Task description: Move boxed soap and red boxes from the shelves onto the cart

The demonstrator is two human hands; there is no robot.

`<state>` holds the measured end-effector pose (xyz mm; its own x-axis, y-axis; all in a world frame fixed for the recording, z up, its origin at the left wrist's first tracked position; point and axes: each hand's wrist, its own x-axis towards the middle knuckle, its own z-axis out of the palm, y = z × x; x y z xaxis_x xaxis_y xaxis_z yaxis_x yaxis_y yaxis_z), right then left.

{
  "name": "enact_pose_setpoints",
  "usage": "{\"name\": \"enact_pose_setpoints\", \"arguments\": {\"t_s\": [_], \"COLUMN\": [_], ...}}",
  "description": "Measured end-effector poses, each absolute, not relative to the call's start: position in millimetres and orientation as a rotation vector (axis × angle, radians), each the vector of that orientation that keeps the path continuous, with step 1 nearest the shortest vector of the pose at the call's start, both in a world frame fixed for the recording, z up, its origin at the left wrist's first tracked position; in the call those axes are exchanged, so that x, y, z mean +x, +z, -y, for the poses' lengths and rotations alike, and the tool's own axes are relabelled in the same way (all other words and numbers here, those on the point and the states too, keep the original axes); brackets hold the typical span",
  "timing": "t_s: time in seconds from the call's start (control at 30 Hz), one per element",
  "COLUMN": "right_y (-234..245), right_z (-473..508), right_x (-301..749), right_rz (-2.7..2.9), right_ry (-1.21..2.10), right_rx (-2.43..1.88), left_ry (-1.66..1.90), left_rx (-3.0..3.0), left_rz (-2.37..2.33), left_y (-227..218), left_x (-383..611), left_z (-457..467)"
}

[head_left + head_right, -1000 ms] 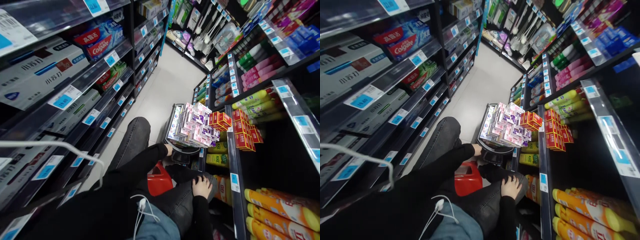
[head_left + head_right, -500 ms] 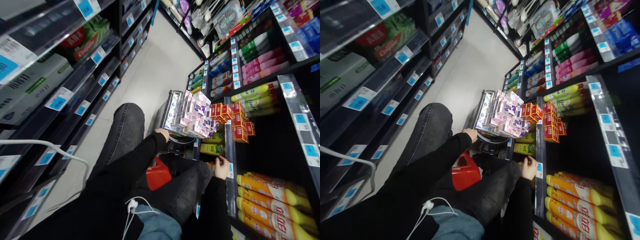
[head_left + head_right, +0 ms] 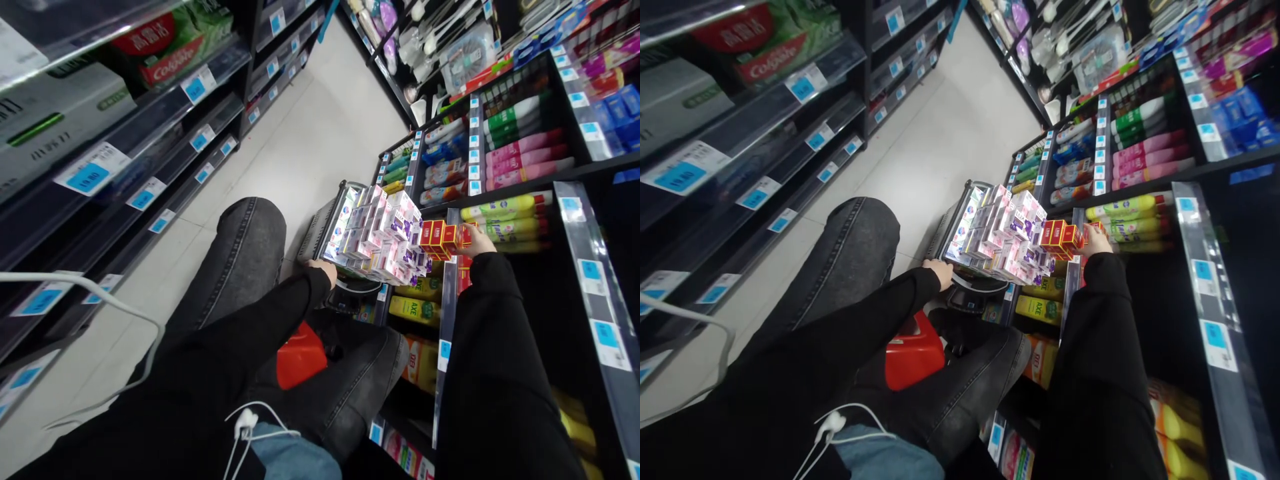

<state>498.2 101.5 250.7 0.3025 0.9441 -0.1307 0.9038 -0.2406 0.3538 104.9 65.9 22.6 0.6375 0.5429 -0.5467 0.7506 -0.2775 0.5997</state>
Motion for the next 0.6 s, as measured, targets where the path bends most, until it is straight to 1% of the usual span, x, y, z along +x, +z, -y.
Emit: {"name": "enact_pose_setpoints", "arguments": {"t_s": [0.1,0.2,0.3,0.4,0.5,0.57,0.6], "right_y": [242.0,233.2,233.4,244.8,254.1,247.8,239.2], "right_z": [-112.3,-109.1,-102.9,-92.6,-69.9,-45.4,-31.1], "right_x": [506.6,508.9,509.7,506.6,482.8,446.5,422.1], "right_rz": [-1.6,-1.534,-1.526,-1.551,-1.632,-1.801,-1.918], "right_ry": [0.042,0.01,0.056,0.196,0.303,0.197,0.127], "right_rx": [2.137,2.199,2.262,2.373,2.663,2.791,2.772], "left_ry": [-0.275,-0.256,-0.244,-0.217,-0.146,-0.068,-0.021], "left_rx": [1.954,1.94,1.913,1.871,1.836,1.7,1.526], "left_rz": [-1.024,-1.039,-1.045,-1.016,-0.891,-0.715,-0.582], "left_y": [24.5,26.2,25.6,24.6,27.4,31.8,34.2], "left_x": [103.2,102.7,102.9,104.1,107.1,109.5,110.4], "left_z": [-68.4,-68.5,-67.8,-68.8,-72.6,-74.6,-74.9]}}
